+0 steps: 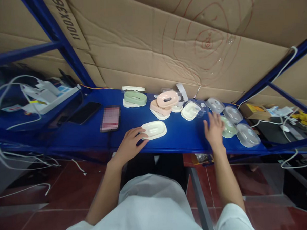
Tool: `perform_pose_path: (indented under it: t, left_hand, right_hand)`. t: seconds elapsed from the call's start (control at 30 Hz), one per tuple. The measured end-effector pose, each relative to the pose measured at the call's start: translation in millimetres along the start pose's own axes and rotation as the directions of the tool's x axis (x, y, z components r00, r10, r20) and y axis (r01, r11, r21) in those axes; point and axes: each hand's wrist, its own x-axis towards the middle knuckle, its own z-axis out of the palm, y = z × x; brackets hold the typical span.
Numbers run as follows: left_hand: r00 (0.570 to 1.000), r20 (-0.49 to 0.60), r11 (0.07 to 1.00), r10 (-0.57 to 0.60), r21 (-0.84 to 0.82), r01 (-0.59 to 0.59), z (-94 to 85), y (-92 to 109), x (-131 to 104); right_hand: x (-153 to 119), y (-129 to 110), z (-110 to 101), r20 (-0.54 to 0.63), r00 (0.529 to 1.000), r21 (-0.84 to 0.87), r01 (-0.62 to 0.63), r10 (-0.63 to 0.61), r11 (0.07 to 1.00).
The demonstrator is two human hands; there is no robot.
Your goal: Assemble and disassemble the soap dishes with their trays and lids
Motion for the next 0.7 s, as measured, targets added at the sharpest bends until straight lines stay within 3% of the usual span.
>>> perform_pose_path:
  t: [0.03,0.1,0.13,0.23,0.37,0.43,0.53,0.63,0.7]
  left_hand:
    - [1.0,-0.017,1.0,-0.004,-0.008,0.004,-0.5,-3.6,-0.4]
    - [0.999,-0.037,1.0,-0.011,-0.029,0.01,-0.8,-8.6,-0.4]
    - [0.999,-0.041,0.999,-0.015,-0.043,0.013,-0.8,-10.1,-0.1]
    - [0.999,-0.038,0.995,-0.019,-0.102,0.015,-1.2,-11.5,0.2]
    - [0.999,-0.027,0.981,-0.04,-0.189,0.034,-3.1,-10.0,-1.3]
    - [0.997,-0.001,0.975,-0.075,-0.211,0.073,-4.7,-8.0,-2.1]
    - [0.986,0.029,0.962,-0.164,-0.219,0.166,-7.0,-4.1,-2.7]
    - [0.98,0.008,0.959,-0.197,-0.208,0.195,-7.3,-2.2,-3.0]
    - [0.986,-0.032,0.97,-0.166,-0.184,0.158,-5.7,-2.9,-3.3]
  right_hand:
    - [14.0,-20.2,1.6,0.018,0.987,0.054,0.158,-0.159,0.986]
    - [44.2,-61.9,6.9,0.058,0.895,0.113,0.434,-0.442,0.894]
    - [60.3,-81.2,10.9,0.06,0.855,0.115,0.506,-0.514,0.855]
    - [106.8,-121.3,26.4,0.095,0.828,0.092,0.546,-0.553,0.833]
    - [136.0,-129.0,36.4,0.138,0.829,0.166,0.52,-0.542,0.838]
    - [125.8,-125.9,28.6,0.068,0.846,0.238,0.501,-0.528,0.832]
    - [83.2,-130.2,4.1,-0.026,0.855,0.367,0.491,-0.519,0.79]
    - [29.6,-146.7,-15.5,0.008,0.81,0.485,0.509,-0.586,0.711]
    - [0.5,-157.9,-16.9,0.026,0.779,0.53,0.521,-0.626,0.669]
